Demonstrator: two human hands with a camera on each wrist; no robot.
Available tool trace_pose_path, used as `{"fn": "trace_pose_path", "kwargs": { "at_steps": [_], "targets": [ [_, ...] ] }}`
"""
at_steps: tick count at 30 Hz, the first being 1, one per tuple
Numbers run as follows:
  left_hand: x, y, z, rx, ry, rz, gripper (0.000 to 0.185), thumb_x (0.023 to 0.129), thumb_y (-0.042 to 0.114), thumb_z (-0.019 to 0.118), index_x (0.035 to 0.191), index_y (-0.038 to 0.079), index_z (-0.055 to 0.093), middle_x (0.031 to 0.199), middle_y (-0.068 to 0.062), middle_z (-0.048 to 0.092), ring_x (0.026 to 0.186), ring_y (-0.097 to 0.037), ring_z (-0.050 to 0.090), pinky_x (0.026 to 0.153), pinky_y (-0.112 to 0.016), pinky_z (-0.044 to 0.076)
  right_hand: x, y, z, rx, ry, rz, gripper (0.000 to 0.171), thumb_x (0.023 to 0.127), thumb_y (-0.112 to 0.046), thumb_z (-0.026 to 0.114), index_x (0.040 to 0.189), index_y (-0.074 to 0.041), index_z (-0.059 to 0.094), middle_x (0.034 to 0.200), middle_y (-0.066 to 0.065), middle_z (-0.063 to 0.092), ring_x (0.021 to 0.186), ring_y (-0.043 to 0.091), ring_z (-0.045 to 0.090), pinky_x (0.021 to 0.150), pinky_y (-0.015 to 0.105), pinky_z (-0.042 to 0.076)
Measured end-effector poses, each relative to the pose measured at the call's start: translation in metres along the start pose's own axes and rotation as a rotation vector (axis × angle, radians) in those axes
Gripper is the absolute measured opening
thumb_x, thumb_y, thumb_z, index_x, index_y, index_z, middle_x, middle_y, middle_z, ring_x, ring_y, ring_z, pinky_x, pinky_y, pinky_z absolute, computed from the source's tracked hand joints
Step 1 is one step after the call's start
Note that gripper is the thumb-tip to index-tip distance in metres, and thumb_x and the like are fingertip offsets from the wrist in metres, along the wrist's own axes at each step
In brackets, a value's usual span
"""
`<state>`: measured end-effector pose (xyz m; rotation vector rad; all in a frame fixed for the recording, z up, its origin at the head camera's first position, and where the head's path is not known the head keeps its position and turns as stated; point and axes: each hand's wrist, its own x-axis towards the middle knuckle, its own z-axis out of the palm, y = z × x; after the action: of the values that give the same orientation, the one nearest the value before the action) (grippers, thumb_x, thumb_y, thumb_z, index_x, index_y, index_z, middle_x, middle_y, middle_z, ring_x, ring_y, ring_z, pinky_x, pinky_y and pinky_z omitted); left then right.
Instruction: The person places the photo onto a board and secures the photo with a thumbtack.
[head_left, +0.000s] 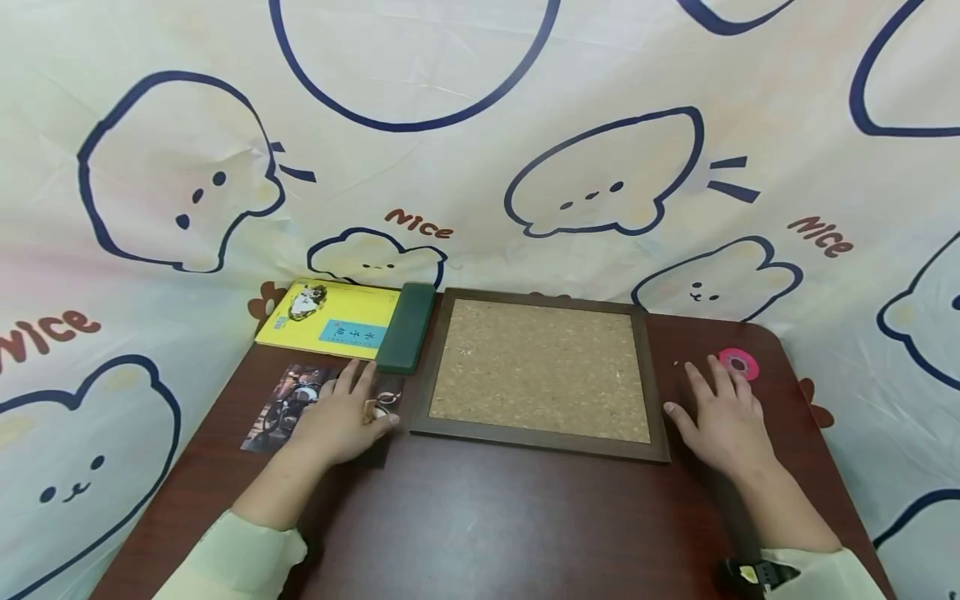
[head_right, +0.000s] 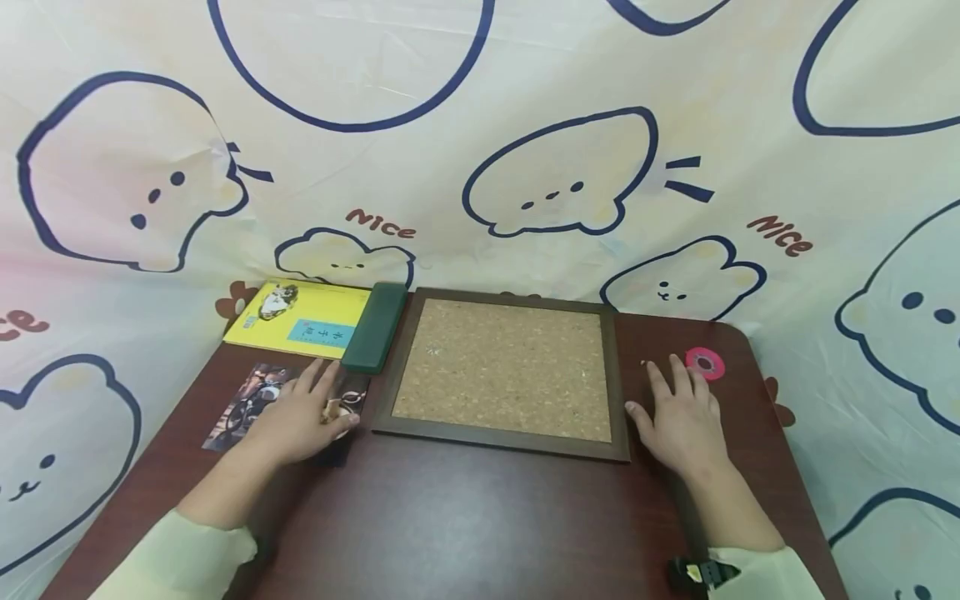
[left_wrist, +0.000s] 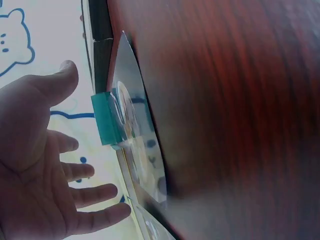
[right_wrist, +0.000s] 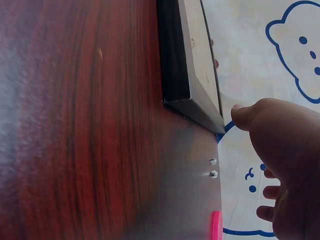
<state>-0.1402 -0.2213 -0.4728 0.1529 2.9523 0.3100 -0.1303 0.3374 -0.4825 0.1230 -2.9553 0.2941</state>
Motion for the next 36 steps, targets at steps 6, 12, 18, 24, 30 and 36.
{"fn": "trace_pose_path", "kwargs": {
  "at_steps": [6, 12, 18, 24, 30, 36],
  "targets": [
    [-0.001, -0.006, -0.001, 0.006, -0.004, -0.027, 0.1, 0.083, 0.063, 0.062, 0.155, 0.012, 0.015, 0.156, -0.023, 0.016, 0.132, -0.054, 0.027, 0.086, -0.073, 0.038, 0.011, 0.006, 0.005, -0.003, 0.012, 0.003, 0.072, 0.091, -0.045, 0.061, 0.146, -0.006, 0.037, 0.148, 0.029, 0.026, 0.129, 0.054, 0.024, 0.094, 0.073, 0.024],
    [-0.002, -0.008, 0.0, -0.04, -0.02, -0.041, 0.093, 0.084, 0.049, 0.067, 0.155, 0.012, 0.018, 0.154, -0.024, 0.018, 0.131, -0.057, 0.027, 0.087, -0.072, 0.037, 0.02, 0.01, 0.009, 0.027, -0.003, 0.018, 0.074, 0.092, -0.044, 0.06, 0.148, -0.003, 0.033, 0.144, 0.031, 0.031, 0.126, 0.056, 0.026, 0.093, 0.073, 0.026],
    [-0.001, -0.01, 0.003, -0.047, -0.033, -0.056, 0.095, 0.08, 0.041, 0.074, 0.154, 0.013, 0.021, 0.153, -0.024, 0.019, 0.13, -0.056, 0.028, 0.082, -0.07, 0.042, 0.025, 0.014, 0.014, 0.051, -0.039, 0.043, 0.073, 0.093, -0.043, 0.058, 0.148, -0.003, 0.031, 0.144, 0.031, 0.03, 0.126, 0.056, 0.024, 0.094, 0.073, 0.026],
    [-0.001, -0.011, 0.003, -0.069, -0.034, -0.074, 0.096, 0.077, 0.039, 0.078, 0.153, 0.013, 0.026, 0.151, -0.023, 0.021, 0.126, -0.055, 0.033, 0.078, -0.068, 0.045, 0.031, 0.02, 0.018, 0.061, -0.068, 0.074, 0.072, 0.093, -0.038, 0.06, 0.147, 0.0, 0.032, 0.142, 0.033, 0.031, 0.125, 0.058, 0.025, 0.095, 0.073, 0.025],
    [-0.001, -0.01, 0.006, -0.073, 0.002, -0.057, 0.094, 0.075, 0.038, 0.081, 0.15, 0.013, 0.032, 0.147, -0.023, 0.028, 0.125, -0.054, 0.034, 0.08, -0.069, 0.044, 0.038, 0.029, 0.024, 0.066, -0.094, 0.091, 0.07, 0.093, -0.035, 0.06, 0.145, 0.003, 0.033, 0.137, 0.034, 0.035, 0.125, 0.057, 0.026, 0.096, 0.072, 0.026],
    [0.001, -0.011, 0.006, -0.11, 0.053, -0.046, 0.094, 0.07, 0.032, 0.085, 0.149, 0.014, 0.036, 0.144, -0.022, 0.029, 0.127, -0.052, 0.03, 0.078, -0.065, 0.047, 0.044, 0.034, 0.027, 0.083, -0.108, 0.111, 0.064, 0.094, -0.03, 0.059, 0.142, 0.006, 0.037, 0.134, 0.036, 0.037, 0.124, 0.057, 0.029, 0.098, 0.069, 0.027]
  ]
}}
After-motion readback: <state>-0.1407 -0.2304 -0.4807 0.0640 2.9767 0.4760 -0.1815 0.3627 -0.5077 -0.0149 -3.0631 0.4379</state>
